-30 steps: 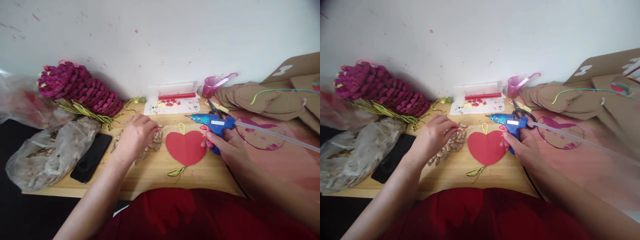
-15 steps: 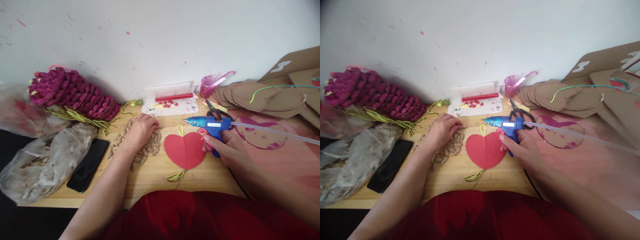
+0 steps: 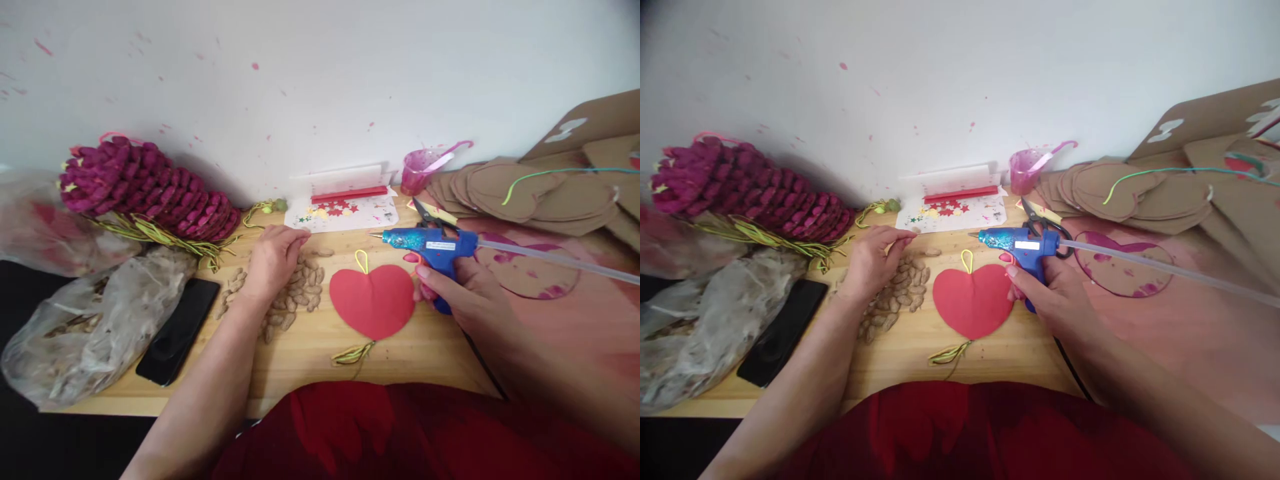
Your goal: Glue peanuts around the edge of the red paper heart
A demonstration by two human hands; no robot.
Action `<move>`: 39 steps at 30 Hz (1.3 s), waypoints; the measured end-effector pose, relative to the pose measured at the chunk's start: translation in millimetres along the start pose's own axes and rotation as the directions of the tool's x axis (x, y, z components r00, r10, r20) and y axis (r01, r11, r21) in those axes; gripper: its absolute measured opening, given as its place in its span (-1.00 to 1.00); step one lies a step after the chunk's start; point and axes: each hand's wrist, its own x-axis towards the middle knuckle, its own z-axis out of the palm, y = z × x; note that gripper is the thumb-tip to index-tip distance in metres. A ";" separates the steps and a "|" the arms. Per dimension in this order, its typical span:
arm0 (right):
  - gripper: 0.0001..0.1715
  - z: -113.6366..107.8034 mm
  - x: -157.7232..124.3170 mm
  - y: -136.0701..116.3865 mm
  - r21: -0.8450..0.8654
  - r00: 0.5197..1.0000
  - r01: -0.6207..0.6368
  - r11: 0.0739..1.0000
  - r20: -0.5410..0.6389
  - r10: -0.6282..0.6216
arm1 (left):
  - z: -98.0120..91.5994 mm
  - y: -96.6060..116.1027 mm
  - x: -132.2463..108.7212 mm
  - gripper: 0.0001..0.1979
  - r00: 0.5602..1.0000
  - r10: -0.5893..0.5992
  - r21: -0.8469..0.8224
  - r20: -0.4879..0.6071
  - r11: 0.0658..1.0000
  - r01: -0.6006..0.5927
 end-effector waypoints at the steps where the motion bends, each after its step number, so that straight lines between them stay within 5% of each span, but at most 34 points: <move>1: -0.53 -0.3 0.1 -0.1 -0.011 1.000 -0.001 1.000 -0.006 0.001 | 1.2 1.3 -0.6 -0.82 1.000 0.019 -0.026 0.009 0.999 -0.019; 8: -0.52 -1.5 1.1 -0.1 -0.013 1.000 -0.023 1.000 0.000 0.023 | 15.6 9.7 -2.3 -0.87 0.980 0.132 -0.044 0.151 0.991 -0.126; 13: -0.51 -2.1 0.0 -1.0 -0.025 0.999 -0.035 0.999 0.002 0.035 | 13.6 3.6 -4.0 -0.71 0.977 0.116 -0.032 0.180 0.993 -0.112; 39: -0.49 -1.2 2.4 2.9 -0.027 1.000 0.009 1.000 0.028 -0.008 | 17.4 3.1 -2.5 -0.79 0.991 0.031 0.062 0.132 0.997 -0.039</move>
